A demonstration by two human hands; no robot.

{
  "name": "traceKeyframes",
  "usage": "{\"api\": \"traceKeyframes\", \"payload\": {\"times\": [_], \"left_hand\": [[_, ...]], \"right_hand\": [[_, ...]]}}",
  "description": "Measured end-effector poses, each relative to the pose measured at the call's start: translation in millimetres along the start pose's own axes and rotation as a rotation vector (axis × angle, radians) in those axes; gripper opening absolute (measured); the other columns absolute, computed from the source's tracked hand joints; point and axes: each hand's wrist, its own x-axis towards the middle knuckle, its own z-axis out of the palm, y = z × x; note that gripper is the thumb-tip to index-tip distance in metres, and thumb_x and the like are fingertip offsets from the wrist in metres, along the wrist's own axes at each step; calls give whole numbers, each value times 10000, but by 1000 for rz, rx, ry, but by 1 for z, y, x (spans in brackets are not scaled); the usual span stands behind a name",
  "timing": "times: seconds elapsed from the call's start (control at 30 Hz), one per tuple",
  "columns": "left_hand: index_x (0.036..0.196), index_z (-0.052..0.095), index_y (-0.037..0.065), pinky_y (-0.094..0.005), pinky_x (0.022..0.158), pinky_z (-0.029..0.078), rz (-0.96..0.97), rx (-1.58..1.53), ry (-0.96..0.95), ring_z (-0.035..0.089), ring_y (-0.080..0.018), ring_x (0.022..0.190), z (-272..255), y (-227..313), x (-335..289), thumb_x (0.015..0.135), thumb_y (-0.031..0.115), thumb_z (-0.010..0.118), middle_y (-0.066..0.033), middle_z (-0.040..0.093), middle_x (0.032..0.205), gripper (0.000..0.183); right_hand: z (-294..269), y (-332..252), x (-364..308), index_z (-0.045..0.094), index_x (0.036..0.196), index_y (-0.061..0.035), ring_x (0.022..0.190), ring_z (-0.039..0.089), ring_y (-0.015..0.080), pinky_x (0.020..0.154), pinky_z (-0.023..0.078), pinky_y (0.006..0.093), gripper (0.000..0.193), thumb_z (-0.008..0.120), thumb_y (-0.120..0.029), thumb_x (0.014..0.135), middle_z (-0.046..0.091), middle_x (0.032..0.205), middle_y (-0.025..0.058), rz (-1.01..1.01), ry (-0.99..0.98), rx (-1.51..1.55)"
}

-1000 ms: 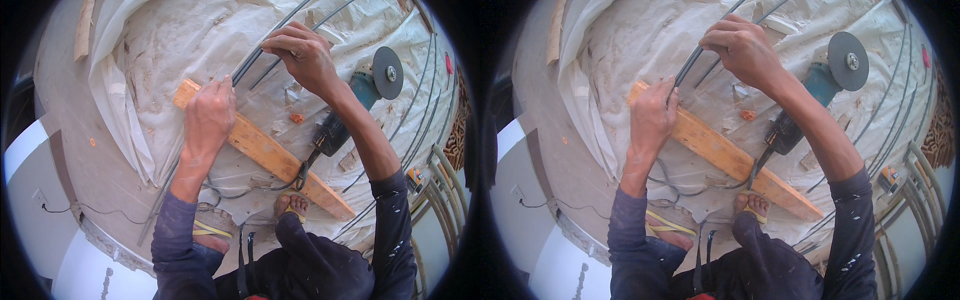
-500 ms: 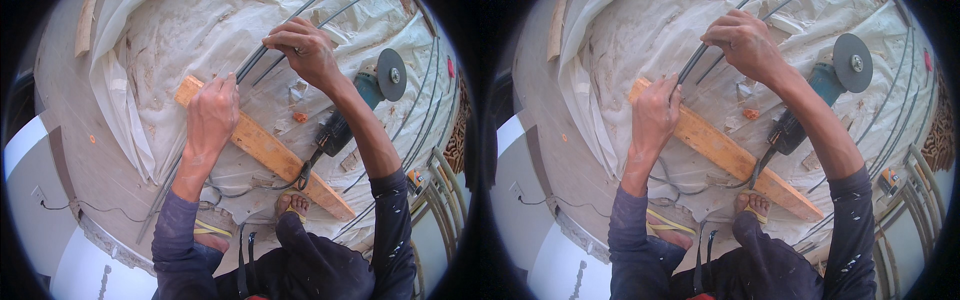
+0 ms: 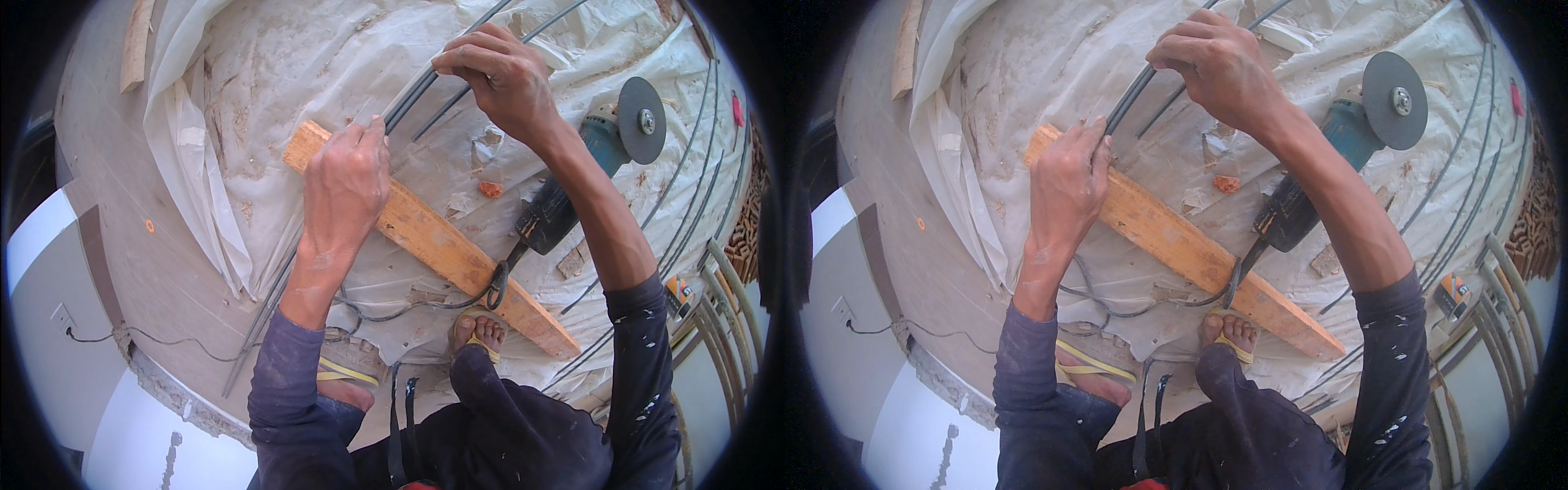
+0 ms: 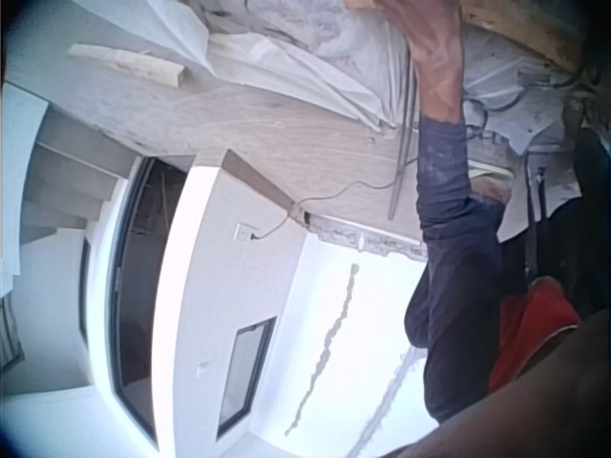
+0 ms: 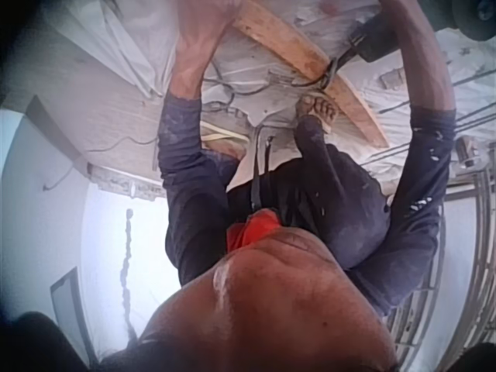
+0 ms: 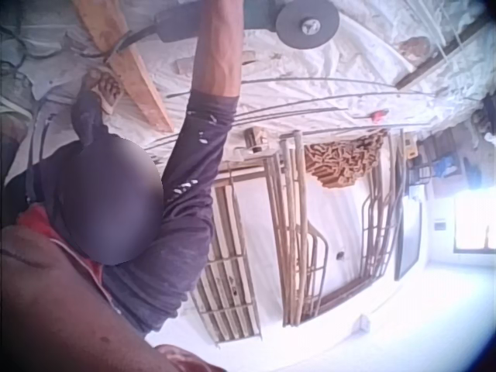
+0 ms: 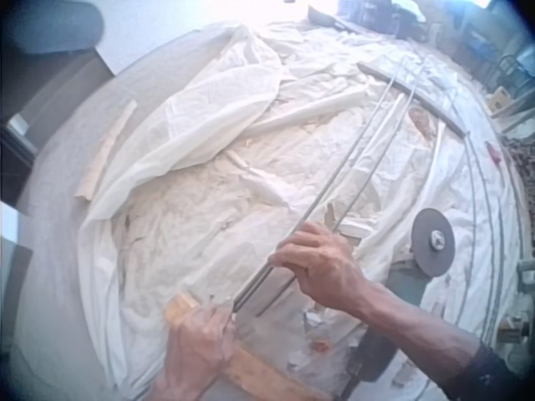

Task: The person measures and cuts metal rods using an angle grinder. They align the rods on a wooden plank, mark them, and then cut them to length, producing sparks during the cutting process.

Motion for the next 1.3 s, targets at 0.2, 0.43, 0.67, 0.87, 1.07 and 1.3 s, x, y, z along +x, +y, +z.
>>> {"api": "traceKeyframes", "payload": {"times": [0.2, 0.43, 0.67, 0.87, 1.07, 1.3], "left_hand": [[1064, 682, -32, -419, 660, 516, -23, -22, -20, 650, -363, 760, -3, 2, 0, 877, 81, 635, -200, 659, 867, 223], [1064, 683, -28, -420, 665, 516, -18, -13, -9, 651, -365, 763, -1, 1, 0, 876, 76, 634, -204, 658, 869, 221], [1064, 685, -26, -416, 662, 517, -32, -15, -14, 652, -360, 760, -2, 2, 1, 872, 76, 635, -202, 659, 863, 222], [1057, 686, -28, -417, 666, 517, -23, -20, -2, 652, -362, 762, 0, 1, 0, 877, 77, 628, -202, 661, 862, 217], [1059, 687, -28, -420, 687, 521, -28, -22, -7, 656, -366, 780, -1, 2, 0, 877, 78, 628, -209, 666, 888, 219], [1067, 685, -27, -419, 694, 523, -30, -23, -5, 656, -366, 795, -1, 2, -1, 876, 72, 630, -212, 668, 897, 223]], "right_hand": [[-2, 2, -4, 729, 841, -59, 844, 631, 219, 772, 522, 364, 189, 657, 63, 716, 711, 864, 34, -17, -53, -8], [-6, -1, 2, 753, 877, -80, 867, 657, 182, 746, 552, 303, 160, 712, 28, 765, 720, 885, 23, -63, -57, -50], [-2, 3, -1, 757, 878, -93, 863, 656, 175, 746, 556, 306, 168, 712, 26, 768, 721, 898, 18, -87, -65, -117], [-4, 3, -6, 756, 893, -94, 849, 660, 169, 722, 560, 298, 191, 710, 37, 763, 723, 899, 16, -99, -30, -113], [-1, 3, -1, 751, 883, -88, 846, 659, 171, 718, 559, 295, 190, 707, 48, 757, 720, 894, 12, -108, -32, -98], [-4, 4, -6, 755, 887, -88, 847, 655, 173, 726, 561, 302, 185, 715, 38, 756, 720, 886, 11, -104, -78, -150]]}}
